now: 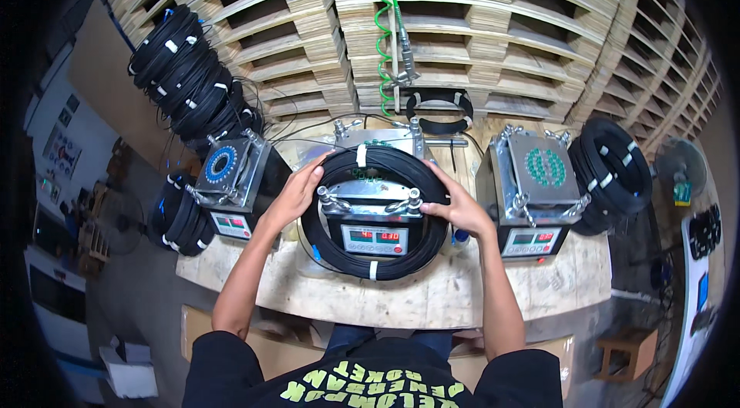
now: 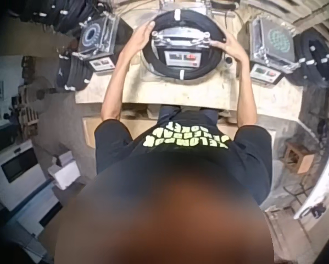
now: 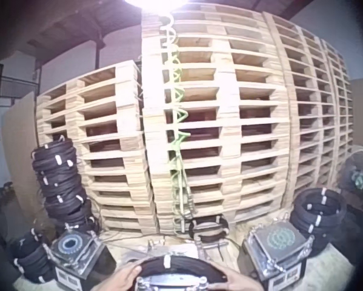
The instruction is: Polishing the fiber optic cable ends using a polishing machine.
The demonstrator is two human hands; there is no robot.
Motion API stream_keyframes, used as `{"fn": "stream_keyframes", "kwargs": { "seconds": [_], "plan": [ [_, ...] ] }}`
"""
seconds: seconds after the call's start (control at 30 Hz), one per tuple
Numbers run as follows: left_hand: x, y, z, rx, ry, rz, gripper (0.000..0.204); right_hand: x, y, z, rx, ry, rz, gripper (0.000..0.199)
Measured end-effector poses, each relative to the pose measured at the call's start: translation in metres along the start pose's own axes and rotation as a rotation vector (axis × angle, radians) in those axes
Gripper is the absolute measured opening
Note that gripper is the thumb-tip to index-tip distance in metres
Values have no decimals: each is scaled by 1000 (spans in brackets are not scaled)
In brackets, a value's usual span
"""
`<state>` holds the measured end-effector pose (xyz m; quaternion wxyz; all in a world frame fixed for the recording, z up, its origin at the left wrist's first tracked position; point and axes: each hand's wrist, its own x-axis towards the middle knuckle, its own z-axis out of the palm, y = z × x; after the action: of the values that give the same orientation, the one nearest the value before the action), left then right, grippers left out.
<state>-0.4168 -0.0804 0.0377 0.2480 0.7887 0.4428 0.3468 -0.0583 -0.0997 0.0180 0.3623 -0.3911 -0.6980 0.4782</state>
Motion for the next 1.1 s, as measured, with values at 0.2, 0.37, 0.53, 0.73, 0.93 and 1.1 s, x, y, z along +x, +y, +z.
{"fn": "stream_keyframes", "kwargs": {
  "seconds": [0.2, 0.37, 0.53, 0.73, 0.93, 1.1],
  "plan": [
    [1, -11, 1, 52, 6, 74, 42, -9, 2, 11, 99, 58, 106, 94],
    [-9, -6, 5, 101, 138, 103, 38, -15, 2, 7, -178, 72, 42, 92],
    [-31, 11, -14, 325, 339, 192, 27, -27, 2, -3, -167, 176, 136, 60],
    [-88, 20, -7, -122, 210, -73, 24, -67, -6, 12, -29, 360, 1, 41],
    [-134, 19, -13, -542, -9, -118, 24, -123, -28, 39, 255, 207, 7, 21],
    [-144, 53, -19, -545, -10, -37, 30, -134, -57, 54, 119, 139, -198, 33]
  ]
}}
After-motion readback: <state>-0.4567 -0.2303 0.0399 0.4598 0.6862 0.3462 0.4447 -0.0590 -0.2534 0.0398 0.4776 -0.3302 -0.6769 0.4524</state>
